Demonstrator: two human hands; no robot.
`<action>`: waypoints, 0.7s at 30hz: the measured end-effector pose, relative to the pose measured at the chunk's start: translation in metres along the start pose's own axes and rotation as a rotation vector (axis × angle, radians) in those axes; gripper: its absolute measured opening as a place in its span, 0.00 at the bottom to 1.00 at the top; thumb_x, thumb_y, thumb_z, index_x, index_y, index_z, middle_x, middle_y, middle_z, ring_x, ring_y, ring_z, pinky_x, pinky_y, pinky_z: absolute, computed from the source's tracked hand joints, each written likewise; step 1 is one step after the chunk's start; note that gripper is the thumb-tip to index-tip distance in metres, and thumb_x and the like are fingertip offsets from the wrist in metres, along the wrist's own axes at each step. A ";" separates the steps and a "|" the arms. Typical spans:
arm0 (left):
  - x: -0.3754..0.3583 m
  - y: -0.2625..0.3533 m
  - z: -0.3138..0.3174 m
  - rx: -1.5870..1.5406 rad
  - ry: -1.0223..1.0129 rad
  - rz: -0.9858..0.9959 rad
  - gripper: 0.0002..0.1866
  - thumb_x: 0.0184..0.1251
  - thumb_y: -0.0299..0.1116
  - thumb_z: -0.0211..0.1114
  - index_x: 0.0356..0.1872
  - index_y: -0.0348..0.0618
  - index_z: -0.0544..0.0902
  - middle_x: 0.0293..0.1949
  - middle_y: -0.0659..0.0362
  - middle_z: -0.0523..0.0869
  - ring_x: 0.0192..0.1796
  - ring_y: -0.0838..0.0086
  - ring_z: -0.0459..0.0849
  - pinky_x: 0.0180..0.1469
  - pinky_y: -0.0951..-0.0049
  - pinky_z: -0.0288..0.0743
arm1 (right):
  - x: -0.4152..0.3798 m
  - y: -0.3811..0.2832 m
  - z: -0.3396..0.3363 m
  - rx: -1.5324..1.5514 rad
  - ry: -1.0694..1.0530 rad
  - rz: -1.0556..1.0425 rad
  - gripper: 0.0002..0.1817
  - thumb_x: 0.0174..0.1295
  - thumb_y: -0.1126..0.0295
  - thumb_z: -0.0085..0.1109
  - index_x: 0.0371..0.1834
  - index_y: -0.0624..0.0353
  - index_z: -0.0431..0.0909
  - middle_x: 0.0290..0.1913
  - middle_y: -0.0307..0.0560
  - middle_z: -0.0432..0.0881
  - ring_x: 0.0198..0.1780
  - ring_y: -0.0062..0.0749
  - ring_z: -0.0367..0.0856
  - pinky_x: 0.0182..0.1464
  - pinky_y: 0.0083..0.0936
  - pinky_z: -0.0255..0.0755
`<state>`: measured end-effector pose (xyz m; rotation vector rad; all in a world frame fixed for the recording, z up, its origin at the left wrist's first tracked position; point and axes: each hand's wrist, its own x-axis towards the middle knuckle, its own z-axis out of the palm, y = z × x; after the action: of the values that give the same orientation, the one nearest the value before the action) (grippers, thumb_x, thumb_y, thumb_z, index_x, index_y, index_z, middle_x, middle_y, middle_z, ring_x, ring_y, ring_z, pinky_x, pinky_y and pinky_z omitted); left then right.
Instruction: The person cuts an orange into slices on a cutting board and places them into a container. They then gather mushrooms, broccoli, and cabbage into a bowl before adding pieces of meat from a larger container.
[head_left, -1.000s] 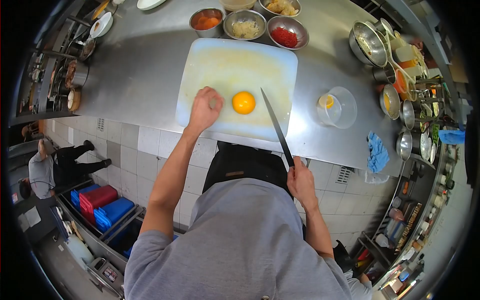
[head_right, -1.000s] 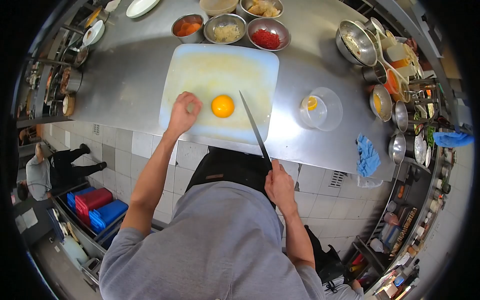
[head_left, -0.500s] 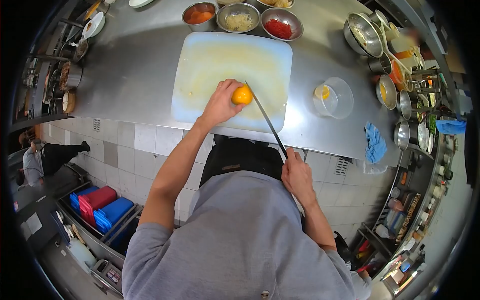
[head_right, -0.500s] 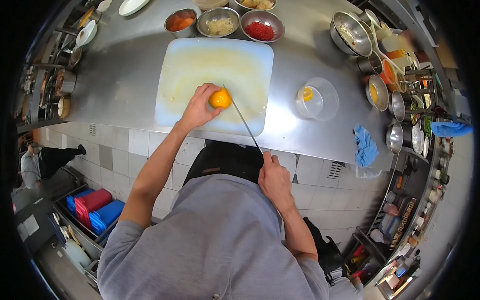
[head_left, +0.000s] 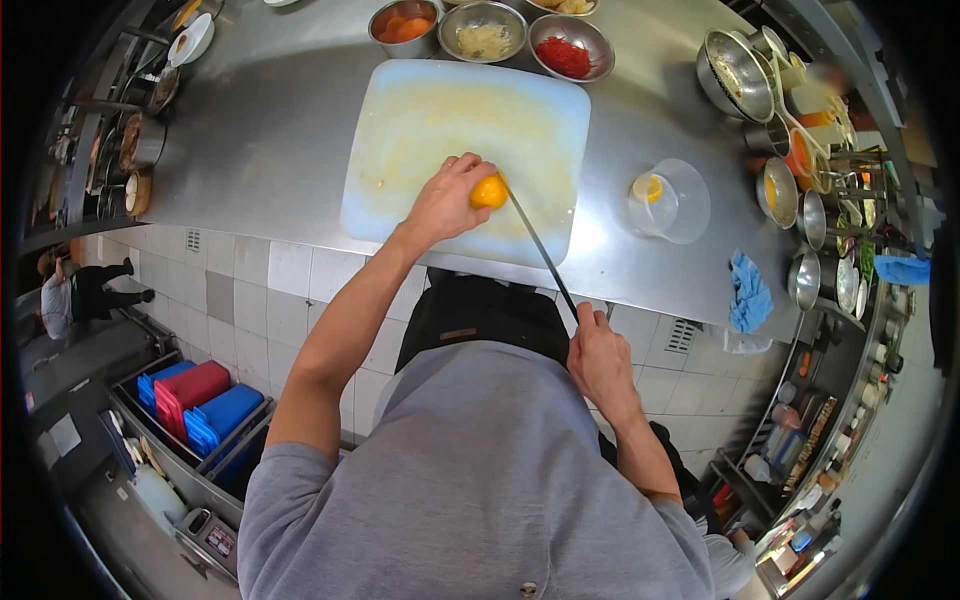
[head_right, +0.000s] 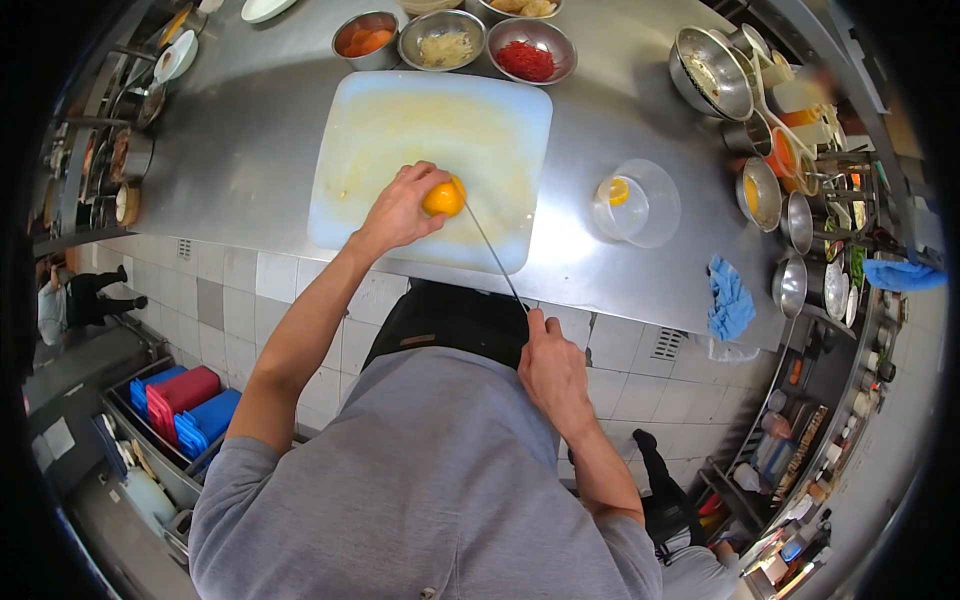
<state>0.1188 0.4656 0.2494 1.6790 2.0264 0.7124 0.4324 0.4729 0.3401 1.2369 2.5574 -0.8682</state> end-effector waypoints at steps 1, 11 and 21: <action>0.000 0.000 0.001 0.003 0.006 0.001 0.29 0.49 0.30 0.75 0.57 0.44 0.79 0.57 0.51 0.78 0.60 0.52 0.76 0.65 0.59 0.72 | 0.000 -0.002 -0.002 0.002 -0.013 0.005 0.16 0.60 0.77 0.57 0.51 0.63 0.67 0.38 0.63 0.78 0.32 0.66 0.83 0.34 0.54 0.80; 0.002 -0.003 0.002 -0.027 0.020 0.000 0.29 0.49 0.30 0.75 0.56 0.44 0.80 0.56 0.51 0.79 0.59 0.52 0.77 0.64 0.59 0.73 | 0.043 -0.011 0.005 0.125 0.045 -0.182 0.15 0.62 0.79 0.54 0.51 0.65 0.65 0.38 0.66 0.77 0.35 0.69 0.81 0.38 0.55 0.77; -0.003 0.000 0.003 -0.048 0.041 -0.037 0.28 0.49 0.29 0.76 0.56 0.44 0.80 0.56 0.52 0.79 0.59 0.53 0.76 0.65 0.60 0.73 | 0.022 0.018 0.024 0.117 -0.027 -0.131 0.18 0.61 0.79 0.54 0.53 0.65 0.61 0.38 0.67 0.78 0.39 0.71 0.79 0.41 0.58 0.73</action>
<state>0.1209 0.4634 0.2467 1.6085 2.0458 0.7823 0.4299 0.4828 0.3046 1.0880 2.6238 -1.0680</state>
